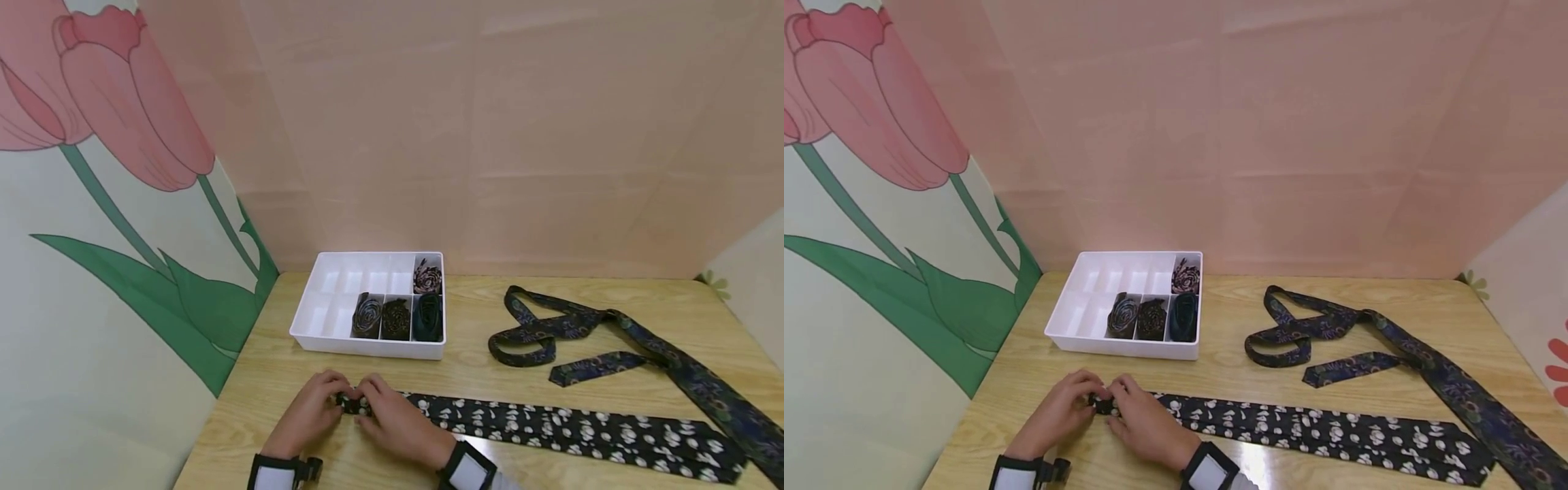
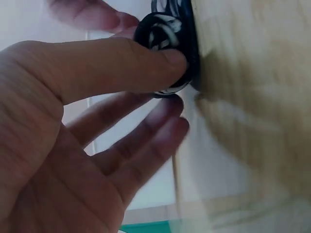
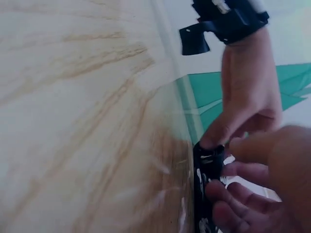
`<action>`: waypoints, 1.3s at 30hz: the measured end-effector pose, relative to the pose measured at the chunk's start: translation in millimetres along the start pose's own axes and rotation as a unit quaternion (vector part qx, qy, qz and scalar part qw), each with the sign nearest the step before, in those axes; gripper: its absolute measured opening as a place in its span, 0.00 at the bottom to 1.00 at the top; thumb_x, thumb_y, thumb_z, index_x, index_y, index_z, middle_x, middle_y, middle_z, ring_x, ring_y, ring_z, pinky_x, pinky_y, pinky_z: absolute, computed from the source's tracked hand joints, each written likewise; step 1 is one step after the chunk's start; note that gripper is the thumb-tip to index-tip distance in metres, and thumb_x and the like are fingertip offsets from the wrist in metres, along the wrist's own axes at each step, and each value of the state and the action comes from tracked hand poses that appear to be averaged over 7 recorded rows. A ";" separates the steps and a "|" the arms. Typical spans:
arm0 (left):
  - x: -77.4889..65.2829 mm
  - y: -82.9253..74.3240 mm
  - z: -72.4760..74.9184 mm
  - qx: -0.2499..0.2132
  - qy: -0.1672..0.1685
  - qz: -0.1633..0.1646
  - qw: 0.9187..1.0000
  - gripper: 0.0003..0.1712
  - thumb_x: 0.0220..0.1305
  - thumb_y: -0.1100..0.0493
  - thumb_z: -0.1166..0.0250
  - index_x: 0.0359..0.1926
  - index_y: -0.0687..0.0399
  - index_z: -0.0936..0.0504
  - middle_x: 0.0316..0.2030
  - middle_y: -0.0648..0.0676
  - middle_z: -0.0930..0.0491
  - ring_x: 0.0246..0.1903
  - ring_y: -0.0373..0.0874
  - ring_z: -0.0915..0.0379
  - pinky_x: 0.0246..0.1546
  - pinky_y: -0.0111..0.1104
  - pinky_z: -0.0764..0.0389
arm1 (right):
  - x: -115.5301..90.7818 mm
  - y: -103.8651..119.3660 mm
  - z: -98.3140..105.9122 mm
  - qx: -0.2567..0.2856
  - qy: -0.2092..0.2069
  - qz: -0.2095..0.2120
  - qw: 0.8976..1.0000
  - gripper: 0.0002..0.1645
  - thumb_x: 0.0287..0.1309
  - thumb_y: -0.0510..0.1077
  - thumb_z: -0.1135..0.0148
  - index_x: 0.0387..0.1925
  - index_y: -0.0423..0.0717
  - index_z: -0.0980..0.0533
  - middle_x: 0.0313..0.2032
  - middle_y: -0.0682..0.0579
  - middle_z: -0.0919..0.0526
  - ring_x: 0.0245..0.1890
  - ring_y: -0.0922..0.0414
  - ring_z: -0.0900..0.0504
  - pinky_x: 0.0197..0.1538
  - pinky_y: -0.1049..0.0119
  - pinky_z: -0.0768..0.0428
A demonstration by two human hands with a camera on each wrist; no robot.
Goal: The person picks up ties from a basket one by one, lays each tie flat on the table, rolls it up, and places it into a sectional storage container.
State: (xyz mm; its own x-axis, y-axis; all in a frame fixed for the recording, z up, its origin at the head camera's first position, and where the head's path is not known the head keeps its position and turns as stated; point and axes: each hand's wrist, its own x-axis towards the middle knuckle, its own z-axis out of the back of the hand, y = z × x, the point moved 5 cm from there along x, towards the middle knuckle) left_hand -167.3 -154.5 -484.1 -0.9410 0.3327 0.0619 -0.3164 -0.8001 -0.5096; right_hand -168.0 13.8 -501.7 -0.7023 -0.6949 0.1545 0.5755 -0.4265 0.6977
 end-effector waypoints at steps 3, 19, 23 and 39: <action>3.4 1.5 -1.1 -0.006 0.013 0.011 1.000 0.21 0.51 0.76 0.26 0.42 0.49 0.12 0.43 0.47 0.15 0.45 0.43 0.23 0.49 0.38 0.18 | 1.1 1.1 0.9 -0.039 -0.020 -0.014 0.999 0.22 0.73 0.48 0.32 0.64 0.49 0.24 0.58 0.56 0.20 0.55 0.59 0.16 0.58 0.62 0.15; 5.0 -3.0 -5.5 -0.048 0.055 0.013 0.997 0.20 0.52 0.72 0.26 0.45 0.50 0.14 0.46 0.47 0.17 0.46 0.39 0.21 0.51 0.35 0.16 | 4.4 -3.4 1.9 -0.067 -0.042 -0.044 0.996 0.16 0.69 0.51 0.29 0.51 0.49 0.21 0.45 0.58 0.24 0.39 0.65 0.22 0.41 0.68 0.19; 6.2 -1.7 -9.1 -0.152 0.076 0.063 0.983 0.23 0.56 0.72 0.26 0.52 0.57 0.21 0.48 0.53 0.18 0.46 0.42 0.18 0.49 0.34 0.14 | 0.3 -4.7 4.1 -0.094 -0.067 -0.049 0.992 0.13 0.62 0.46 0.24 0.43 0.49 0.20 0.39 0.57 0.26 0.34 0.64 0.24 0.35 0.67 0.21; 7.8 -13.1 -25.5 -0.045 0.064 -0.018 0.997 0.23 0.57 0.63 0.21 0.52 0.38 0.13 0.56 0.40 0.19 0.59 0.40 0.27 0.64 0.43 0.20 | -7.7 -21.9 19.6 -0.050 0.000 -0.114 0.992 0.25 0.57 0.59 0.21 0.51 0.52 0.16 0.43 0.60 0.22 0.37 0.65 0.23 0.39 0.66 0.20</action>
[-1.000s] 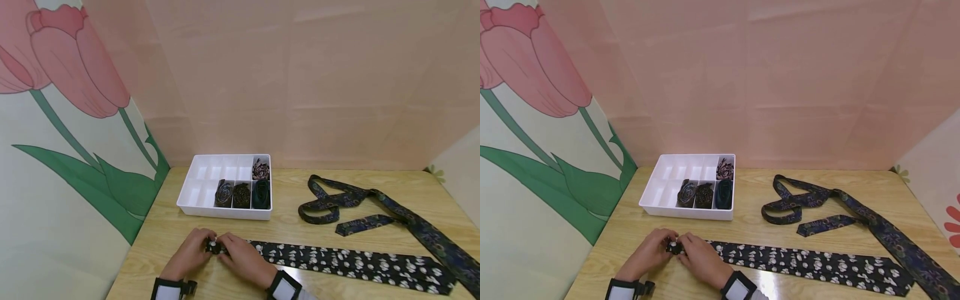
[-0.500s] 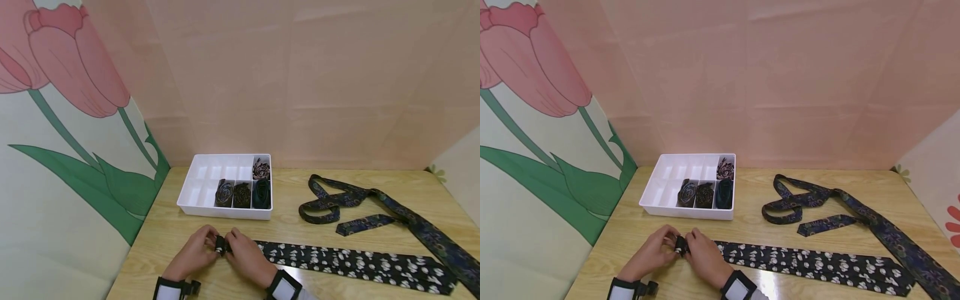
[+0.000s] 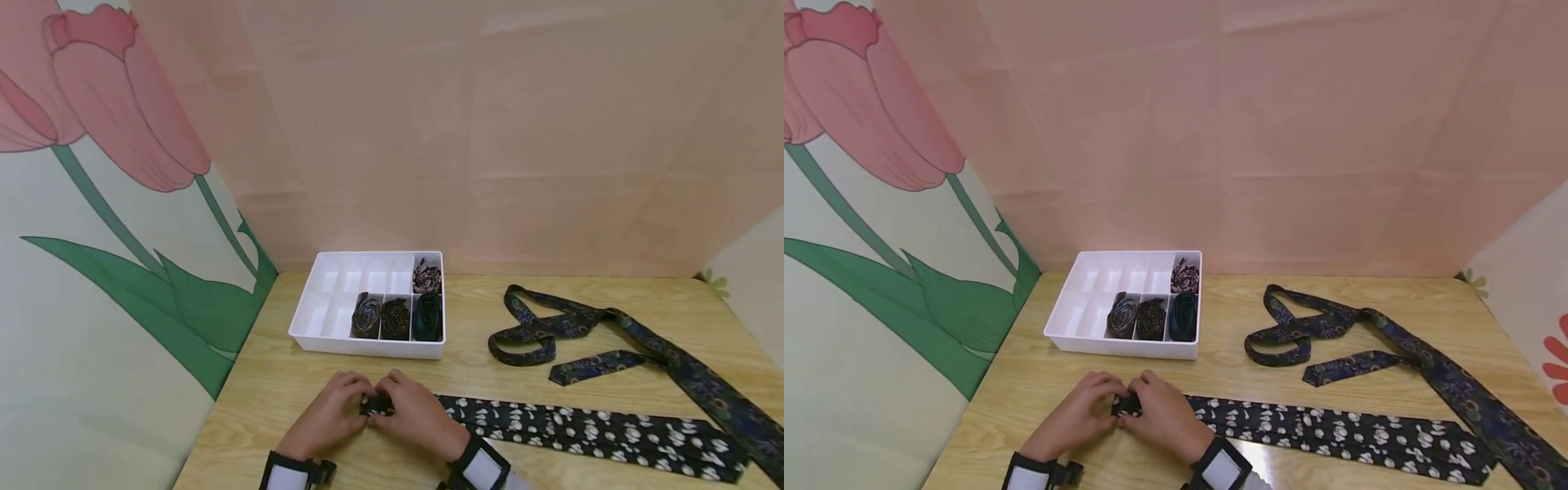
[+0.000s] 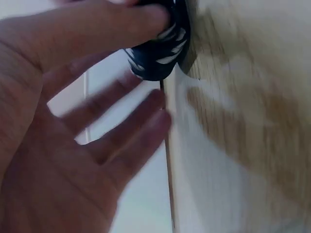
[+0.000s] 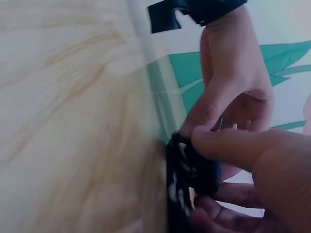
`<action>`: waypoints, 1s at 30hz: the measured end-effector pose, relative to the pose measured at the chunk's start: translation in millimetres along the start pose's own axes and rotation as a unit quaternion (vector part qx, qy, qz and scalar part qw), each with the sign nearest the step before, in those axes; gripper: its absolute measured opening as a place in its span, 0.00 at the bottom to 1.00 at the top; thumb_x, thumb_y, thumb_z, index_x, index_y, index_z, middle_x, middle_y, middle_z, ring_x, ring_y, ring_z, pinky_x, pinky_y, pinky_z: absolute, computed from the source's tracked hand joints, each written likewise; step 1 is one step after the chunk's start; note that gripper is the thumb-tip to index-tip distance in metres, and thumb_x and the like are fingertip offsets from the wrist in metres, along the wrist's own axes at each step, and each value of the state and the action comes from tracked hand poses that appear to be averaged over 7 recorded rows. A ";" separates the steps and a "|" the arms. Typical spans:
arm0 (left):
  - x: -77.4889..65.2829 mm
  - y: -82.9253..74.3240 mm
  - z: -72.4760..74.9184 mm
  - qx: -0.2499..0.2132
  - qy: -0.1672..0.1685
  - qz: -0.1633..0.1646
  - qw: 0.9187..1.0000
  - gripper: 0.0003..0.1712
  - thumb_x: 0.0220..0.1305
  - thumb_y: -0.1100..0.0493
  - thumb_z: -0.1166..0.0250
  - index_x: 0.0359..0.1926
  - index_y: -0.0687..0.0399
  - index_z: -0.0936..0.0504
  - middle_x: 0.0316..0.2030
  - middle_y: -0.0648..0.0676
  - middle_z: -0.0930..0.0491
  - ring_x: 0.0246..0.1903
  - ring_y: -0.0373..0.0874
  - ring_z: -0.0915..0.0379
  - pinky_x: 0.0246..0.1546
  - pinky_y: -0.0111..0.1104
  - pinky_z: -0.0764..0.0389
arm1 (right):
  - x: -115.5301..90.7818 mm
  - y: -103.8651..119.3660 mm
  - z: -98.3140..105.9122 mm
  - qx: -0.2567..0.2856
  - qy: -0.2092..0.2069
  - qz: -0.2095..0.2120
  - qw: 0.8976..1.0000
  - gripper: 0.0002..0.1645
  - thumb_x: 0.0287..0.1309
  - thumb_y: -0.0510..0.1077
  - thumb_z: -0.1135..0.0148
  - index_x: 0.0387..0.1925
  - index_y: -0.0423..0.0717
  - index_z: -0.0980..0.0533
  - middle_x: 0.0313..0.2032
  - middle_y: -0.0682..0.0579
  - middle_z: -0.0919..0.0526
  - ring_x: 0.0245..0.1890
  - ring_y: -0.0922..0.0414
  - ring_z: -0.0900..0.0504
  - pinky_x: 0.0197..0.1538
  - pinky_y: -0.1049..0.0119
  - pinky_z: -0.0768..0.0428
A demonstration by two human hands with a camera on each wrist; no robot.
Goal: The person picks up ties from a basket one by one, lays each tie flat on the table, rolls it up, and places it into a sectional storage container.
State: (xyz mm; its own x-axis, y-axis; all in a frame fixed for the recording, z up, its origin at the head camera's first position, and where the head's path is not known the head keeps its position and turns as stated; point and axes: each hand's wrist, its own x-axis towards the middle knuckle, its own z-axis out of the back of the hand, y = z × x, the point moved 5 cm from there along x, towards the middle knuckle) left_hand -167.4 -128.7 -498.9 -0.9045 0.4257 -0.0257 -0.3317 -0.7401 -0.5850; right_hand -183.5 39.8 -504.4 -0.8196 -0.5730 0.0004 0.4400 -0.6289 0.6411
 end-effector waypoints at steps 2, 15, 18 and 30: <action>0.9 -0.2 -2.7 -0.006 0.016 0.006 1.000 0.25 0.58 0.64 0.22 0.55 0.36 0.13 0.56 0.40 0.21 0.59 0.39 0.27 0.65 0.43 0.20 | -2.6 -0.4 3.0 -0.022 -0.010 0.001 1.000 0.24 0.56 0.58 0.20 0.49 0.52 0.15 0.40 0.60 0.23 0.35 0.65 0.24 0.37 0.65 0.21; 4.0 -11.2 -8.8 -0.005 0.004 -0.005 1.000 0.25 0.55 0.64 0.22 0.53 0.43 0.19 0.51 0.40 0.20 0.53 0.37 0.27 0.58 0.35 0.19 | -11.2 -1.7 9.7 -0.068 -0.029 0.016 0.997 0.27 0.48 0.53 0.14 0.44 0.52 0.20 0.38 0.60 0.24 0.35 0.65 0.26 0.35 0.67 0.23; 4.9 -13.9 -9.4 0.026 -0.003 -0.020 0.999 0.24 0.53 0.63 0.21 0.50 0.41 0.16 0.49 0.39 0.20 0.53 0.36 0.25 0.60 0.36 0.19 | -12.0 -2.3 11.1 -0.059 -0.021 0.013 0.998 0.27 0.49 0.57 0.15 0.47 0.52 0.19 0.40 0.60 0.24 0.36 0.65 0.26 0.35 0.68 0.24; 9.1 -23.3 -15.3 0.010 -0.004 -0.052 0.999 0.17 0.57 0.61 0.23 0.45 0.38 0.14 0.51 0.38 0.20 0.54 0.34 0.24 0.60 0.34 0.18 | -20.0 -6.1 16.7 -0.050 -0.029 0.012 0.998 0.27 0.51 0.56 0.16 0.49 0.52 0.18 0.40 0.60 0.23 0.38 0.65 0.25 0.35 0.67 0.24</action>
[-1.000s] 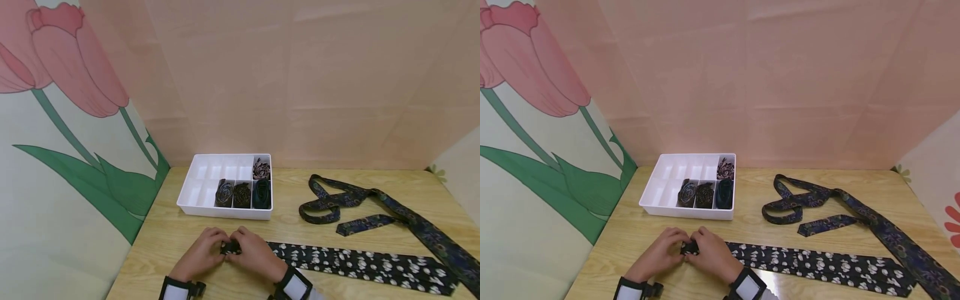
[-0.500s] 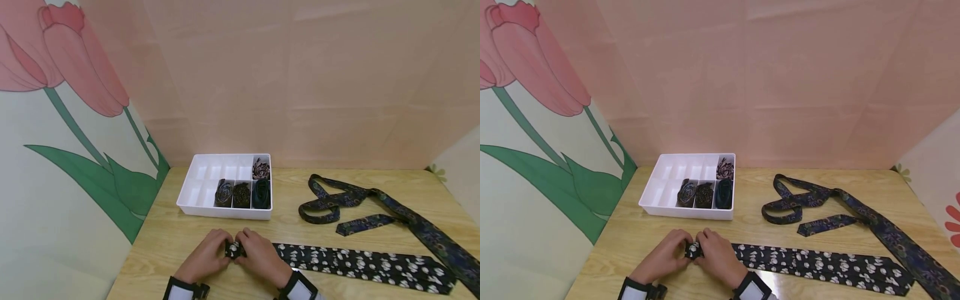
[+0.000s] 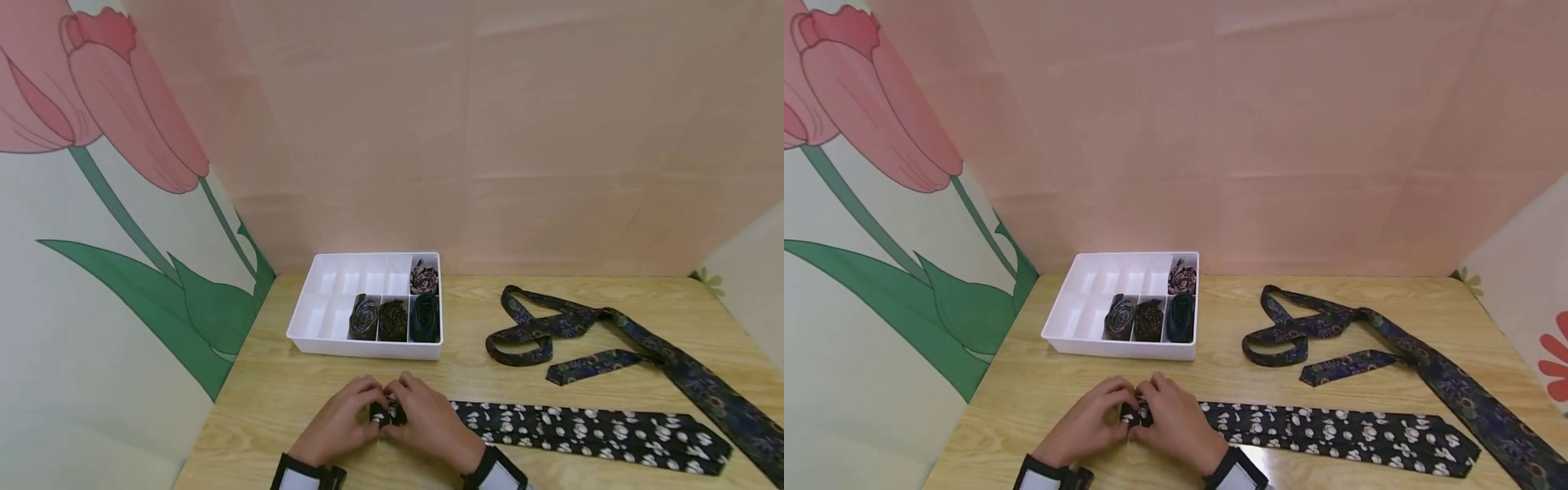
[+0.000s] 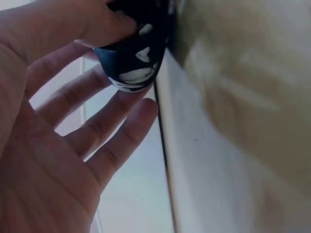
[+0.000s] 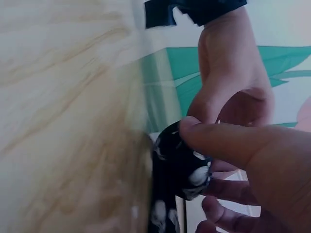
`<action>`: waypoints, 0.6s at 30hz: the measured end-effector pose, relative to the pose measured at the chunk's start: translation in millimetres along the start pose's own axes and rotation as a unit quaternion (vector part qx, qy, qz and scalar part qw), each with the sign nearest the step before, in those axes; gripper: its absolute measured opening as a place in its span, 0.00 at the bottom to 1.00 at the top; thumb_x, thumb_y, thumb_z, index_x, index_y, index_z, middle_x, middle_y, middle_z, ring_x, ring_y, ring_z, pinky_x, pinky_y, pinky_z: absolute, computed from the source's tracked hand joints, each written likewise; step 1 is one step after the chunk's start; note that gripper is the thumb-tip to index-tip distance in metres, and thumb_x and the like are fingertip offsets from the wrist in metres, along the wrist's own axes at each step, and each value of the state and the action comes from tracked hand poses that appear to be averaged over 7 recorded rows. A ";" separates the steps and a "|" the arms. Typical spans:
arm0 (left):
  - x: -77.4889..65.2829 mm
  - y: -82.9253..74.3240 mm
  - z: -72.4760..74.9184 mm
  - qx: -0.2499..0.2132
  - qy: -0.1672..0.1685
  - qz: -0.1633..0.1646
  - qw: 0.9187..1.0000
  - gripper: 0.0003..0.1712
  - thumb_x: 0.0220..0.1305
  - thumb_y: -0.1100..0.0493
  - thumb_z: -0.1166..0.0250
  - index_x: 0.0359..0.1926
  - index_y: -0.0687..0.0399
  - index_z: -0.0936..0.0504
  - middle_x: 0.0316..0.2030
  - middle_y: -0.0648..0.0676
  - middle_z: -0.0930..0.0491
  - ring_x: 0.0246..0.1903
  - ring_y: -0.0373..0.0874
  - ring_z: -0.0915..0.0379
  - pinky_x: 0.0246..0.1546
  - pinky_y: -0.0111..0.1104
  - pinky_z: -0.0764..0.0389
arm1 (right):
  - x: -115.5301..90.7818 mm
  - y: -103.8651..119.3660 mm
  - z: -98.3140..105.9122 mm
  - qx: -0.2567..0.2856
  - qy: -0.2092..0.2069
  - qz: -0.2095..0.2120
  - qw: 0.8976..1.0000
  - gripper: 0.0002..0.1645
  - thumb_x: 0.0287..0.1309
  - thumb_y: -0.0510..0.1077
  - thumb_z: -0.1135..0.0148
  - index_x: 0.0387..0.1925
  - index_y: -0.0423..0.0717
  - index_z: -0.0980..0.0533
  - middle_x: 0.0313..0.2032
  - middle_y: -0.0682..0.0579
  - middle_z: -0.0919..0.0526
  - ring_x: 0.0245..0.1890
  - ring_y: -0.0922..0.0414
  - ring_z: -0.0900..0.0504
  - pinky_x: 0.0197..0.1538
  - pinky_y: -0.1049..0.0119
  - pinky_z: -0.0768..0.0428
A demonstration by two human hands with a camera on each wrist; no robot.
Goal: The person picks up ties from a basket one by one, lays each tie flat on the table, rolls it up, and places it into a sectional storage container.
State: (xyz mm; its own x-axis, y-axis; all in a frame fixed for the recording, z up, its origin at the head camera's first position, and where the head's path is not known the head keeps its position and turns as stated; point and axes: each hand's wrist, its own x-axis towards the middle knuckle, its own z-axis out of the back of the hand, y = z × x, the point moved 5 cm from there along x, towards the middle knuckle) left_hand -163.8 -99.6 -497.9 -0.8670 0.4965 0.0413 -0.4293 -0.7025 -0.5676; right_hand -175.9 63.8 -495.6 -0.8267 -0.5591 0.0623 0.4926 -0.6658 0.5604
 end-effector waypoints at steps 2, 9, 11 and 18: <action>-0.1 -0.9 0.2 0.005 0.001 0.007 1.000 0.19 0.57 0.60 0.22 0.48 0.39 0.14 0.52 0.37 0.20 0.55 0.34 0.25 0.61 0.35 0.18 | -1.3 -1.5 0.1 -0.001 -0.002 -0.003 1.000 0.26 0.52 0.56 0.17 0.49 0.53 0.17 0.41 0.61 0.23 0.39 0.65 0.25 0.36 0.67 0.23; 0.1 -5.4 -1.7 0.009 -0.004 -0.009 1.000 0.20 0.57 0.58 0.20 0.50 0.39 0.14 0.51 0.38 0.19 0.54 0.34 0.25 0.59 0.33 0.18 | -6.4 -7.3 -0.9 0.001 -0.006 -0.014 1.000 0.27 0.48 0.55 0.14 0.47 0.53 0.18 0.40 0.61 0.21 0.41 0.63 0.23 0.39 0.64 0.20; 1.3 -6.5 -1.6 0.018 -0.009 -0.018 1.000 0.18 0.57 0.58 0.20 0.47 0.39 0.13 0.49 0.37 0.20 0.51 0.33 0.26 0.56 0.31 0.18 | -6.8 -6.2 0.6 0.001 -0.008 -0.006 1.000 0.28 0.49 0.57 0.15 0.48 0.54 0.18 0.41 0.61 0.22 0.41 0.64 0.24 0.39 0.64 0.20; 4.3 -10.8 -5.2 0.018 -0.005 -0.031 0.999 0.23 0.56 0.59 0.20 0.52 0.41 0.15 0.52 0.39 0.19 0.53 0.34 0.25 0.59 0.32 0.18 | -11.5 -7.4 5.1 -0.026 -0.033 -0.002 0.999 0.24 0.48 0.53 0.14 0.43 0.54 0.18 0.38 0.61 0.22 0.40 0.63 0.23 0.37 0.64 0.21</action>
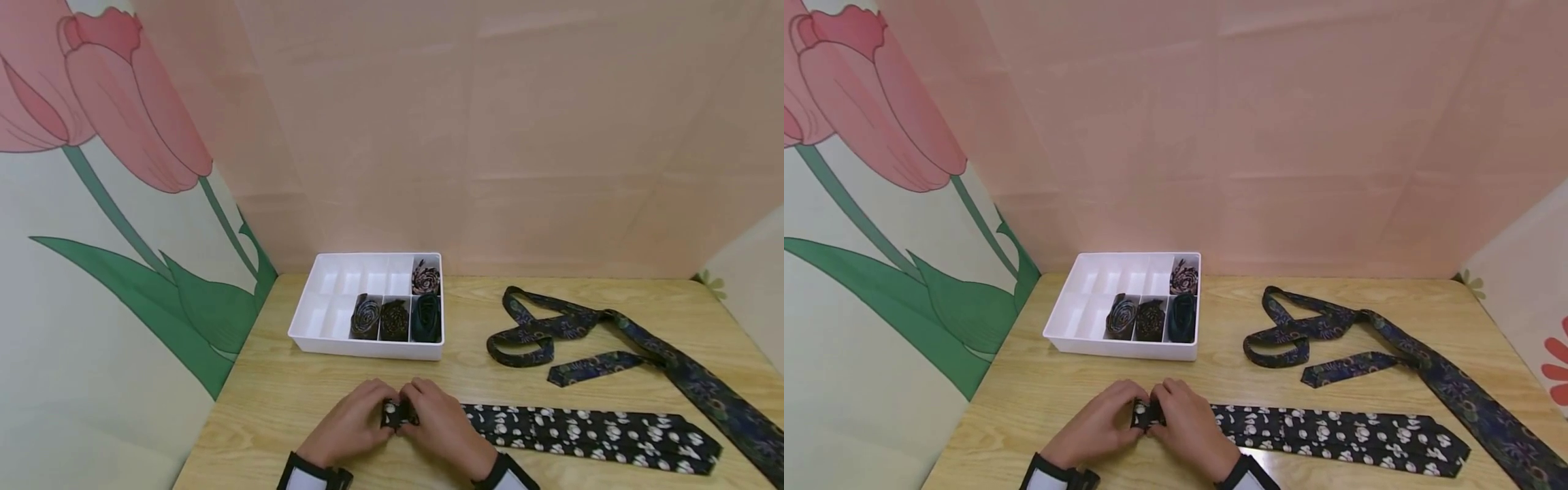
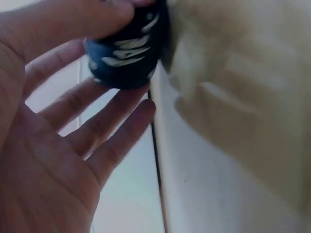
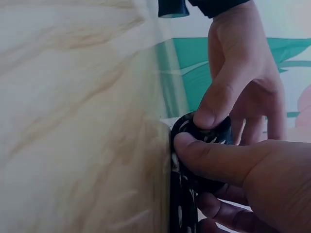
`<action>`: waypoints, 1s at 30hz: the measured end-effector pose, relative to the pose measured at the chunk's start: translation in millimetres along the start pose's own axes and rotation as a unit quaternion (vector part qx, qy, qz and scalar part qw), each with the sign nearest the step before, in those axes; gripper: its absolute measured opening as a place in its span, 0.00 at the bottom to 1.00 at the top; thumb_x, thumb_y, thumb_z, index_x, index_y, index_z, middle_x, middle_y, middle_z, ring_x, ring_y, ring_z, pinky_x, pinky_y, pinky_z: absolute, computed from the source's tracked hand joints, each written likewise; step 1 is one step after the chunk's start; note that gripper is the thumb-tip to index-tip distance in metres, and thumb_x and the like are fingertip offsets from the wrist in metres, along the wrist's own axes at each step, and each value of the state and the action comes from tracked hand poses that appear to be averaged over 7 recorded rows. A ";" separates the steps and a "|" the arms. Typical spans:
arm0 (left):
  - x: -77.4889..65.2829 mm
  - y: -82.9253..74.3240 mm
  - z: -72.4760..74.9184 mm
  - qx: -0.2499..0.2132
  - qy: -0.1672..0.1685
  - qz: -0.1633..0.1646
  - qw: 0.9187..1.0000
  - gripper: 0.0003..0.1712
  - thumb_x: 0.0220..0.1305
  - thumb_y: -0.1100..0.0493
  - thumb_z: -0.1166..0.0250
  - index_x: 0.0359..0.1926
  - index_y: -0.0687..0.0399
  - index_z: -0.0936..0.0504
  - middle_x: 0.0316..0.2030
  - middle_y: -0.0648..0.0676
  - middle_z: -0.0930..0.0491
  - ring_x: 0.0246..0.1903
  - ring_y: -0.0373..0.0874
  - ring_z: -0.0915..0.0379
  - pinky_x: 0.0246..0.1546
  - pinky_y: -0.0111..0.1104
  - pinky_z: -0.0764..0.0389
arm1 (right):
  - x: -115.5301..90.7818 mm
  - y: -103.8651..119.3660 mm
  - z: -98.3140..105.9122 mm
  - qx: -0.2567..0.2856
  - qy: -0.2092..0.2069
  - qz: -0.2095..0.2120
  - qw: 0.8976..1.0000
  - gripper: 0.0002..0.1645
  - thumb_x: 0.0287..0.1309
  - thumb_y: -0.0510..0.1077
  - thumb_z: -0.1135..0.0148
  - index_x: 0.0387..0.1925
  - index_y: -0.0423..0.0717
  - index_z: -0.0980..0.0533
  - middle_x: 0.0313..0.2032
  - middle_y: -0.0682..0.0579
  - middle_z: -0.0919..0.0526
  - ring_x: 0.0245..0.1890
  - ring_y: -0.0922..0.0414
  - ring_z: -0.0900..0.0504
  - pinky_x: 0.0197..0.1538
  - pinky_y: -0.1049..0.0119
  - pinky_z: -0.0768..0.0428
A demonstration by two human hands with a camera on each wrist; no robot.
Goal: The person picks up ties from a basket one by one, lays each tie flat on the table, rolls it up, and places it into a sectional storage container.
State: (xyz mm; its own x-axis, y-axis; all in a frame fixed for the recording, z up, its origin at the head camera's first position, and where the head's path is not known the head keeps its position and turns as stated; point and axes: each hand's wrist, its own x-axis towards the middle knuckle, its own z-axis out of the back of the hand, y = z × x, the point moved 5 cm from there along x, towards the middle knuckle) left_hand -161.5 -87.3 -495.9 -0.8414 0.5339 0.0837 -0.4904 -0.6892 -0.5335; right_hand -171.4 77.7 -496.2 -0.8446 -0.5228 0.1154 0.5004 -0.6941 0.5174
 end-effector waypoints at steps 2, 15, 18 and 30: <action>1.0 -0.7 -1.3 -0.002 0.003 0.001 1.000 0.22 0.56 0.60 0.20 0.51 0.40 0.15 0.52 0.38 0.19 0.53 0.33 0.25 0.58 0.31 0.18 | -0.5 -1.0 1.5 0.004 0.001 0.001 1.000 0.26 0.46 0.53 0.13 0.44 0.53 0.18 0.39 0.60 0.22 0.40 0.62 0.23 0.38 0.64 0.20; 5.4 -4.0 -4.4 0.004 0.018 0.003 1.000 0.17 0.57 0.59 0.21 0.45 0.38 0.14 0.51 0.38 0.20 0.53 0.33 0.26 0.57 0.30 0.18 | -6.2 -7.1 6.5 0.012 0.022 -0.016 1.000 0.29 0.47 0.57 0.14 0.47 0.54 0.18 0.42 0.61 0.23 0.42 0.63 0.24 0.39 0.65 0.21; 6.8 -5.5 -6.0 0.002 0.023 0.006 1.000 0.16 0.58 0.58 0.20 0.46 0.37 0.13 0.51 0.37 0.20 0.53 0.33 0.26 0.57 0.30 0.18 | -7.9 -6.8 8.2 0.015 0.016 -0.017 1.000 0.28 0.46 0.57 0.14 0.46 0.54 0.18 0.41 0.61 0.25 0.40 0.64 0.25 0.38 0.66 0.22; 7.0 -10.2 -3.3 0.012 0.027 0.006 1.000 0.20 0.57 0.58 0.21 0.51 0.37 0.12 0.51 0.39 0.21 0.53 0.34 0.28 0.56 0.31 0.19 | -12.7 -8.6 9.5 0.013 0.008 -0.031 0.999 0.24 0.50 0.57 0.16 0.44 0.55 0.19 0.39 0.63 0.25 0.39 0.65 0.26 0.37 0.67 0.24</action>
State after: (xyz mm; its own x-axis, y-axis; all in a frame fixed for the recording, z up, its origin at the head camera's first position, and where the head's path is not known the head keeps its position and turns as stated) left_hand -161.7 -74.8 -492.6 -0.8339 0.5510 0.0322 -0.4866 -0.7065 -0.5139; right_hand -166.8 95.0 -494.1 -0.8703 -0.4878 0.0683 0.4420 -0.7122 0.5453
